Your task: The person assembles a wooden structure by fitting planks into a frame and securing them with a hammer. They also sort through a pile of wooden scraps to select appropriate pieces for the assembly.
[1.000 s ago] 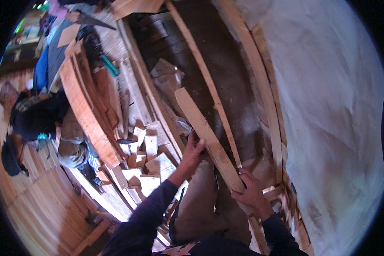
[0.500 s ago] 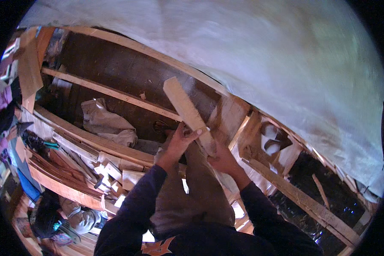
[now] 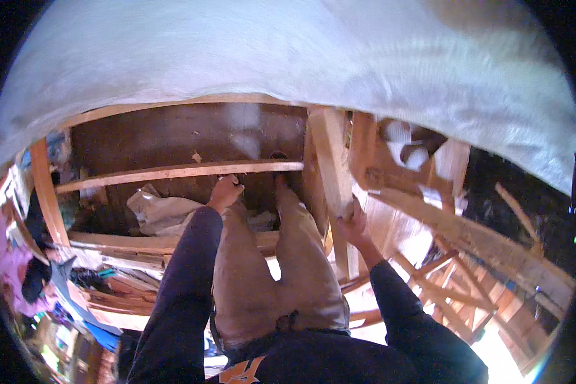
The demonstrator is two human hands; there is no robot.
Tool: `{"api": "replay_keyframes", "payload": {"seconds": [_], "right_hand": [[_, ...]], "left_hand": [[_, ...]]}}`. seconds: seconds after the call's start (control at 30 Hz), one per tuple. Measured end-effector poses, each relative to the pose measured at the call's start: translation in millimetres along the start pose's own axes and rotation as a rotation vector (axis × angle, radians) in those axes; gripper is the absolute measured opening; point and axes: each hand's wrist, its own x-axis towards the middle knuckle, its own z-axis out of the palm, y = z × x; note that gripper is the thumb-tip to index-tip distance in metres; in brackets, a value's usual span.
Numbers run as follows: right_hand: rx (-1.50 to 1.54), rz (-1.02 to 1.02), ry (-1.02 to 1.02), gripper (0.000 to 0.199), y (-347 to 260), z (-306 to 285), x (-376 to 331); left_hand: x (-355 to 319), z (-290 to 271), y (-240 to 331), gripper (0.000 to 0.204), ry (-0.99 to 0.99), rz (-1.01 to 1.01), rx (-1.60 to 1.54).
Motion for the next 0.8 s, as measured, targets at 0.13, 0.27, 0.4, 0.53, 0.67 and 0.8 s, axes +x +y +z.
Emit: {"api": "replay_keyframes", "payload": {"seconds": [0.13, 0.27, 0.4, 0.53, 0.67, 0.8], "right_hand": [[0.045, 0.220, 0.182, 0.086, -12.5, 28.3, 2.7], [0.093, 0.023, 0.326, 0.084, 14.6, 66.0, 5.6], [0.125, -0.139, 0.436, 0.080, 43.5, 106.2, 27.3], [0.003, -0.038, 0.403, 0.079, 57.8, 126.7, 45.8], [-0.097, 0.043, 0.386, 0.075, 66.1, 138.1, 65.9], [0.077, 0.019, 0.331, 0.083, 70.7, 138.4, 58.7]], "left_hand": [[7.9, 11.8, -27.5, 0.032, 0.006, 0.014, -0.164], [16.3, -19.2, -16.1, 0.032, -0.133, 0.178, -0.015], [29.2, -26.2, -32.2, 0.032, -0.111, 0.283, 0.005], [43.5, -24.4, -40.8, 0.031, -0.229, 0.247, 0.244], [73.7, -7.3, -46.0, 0.040, -0.082, 0.348, 0.288], [100.8, 16.2, -13.1, 0.050, -0.225, 0.228, 0.285]]}}
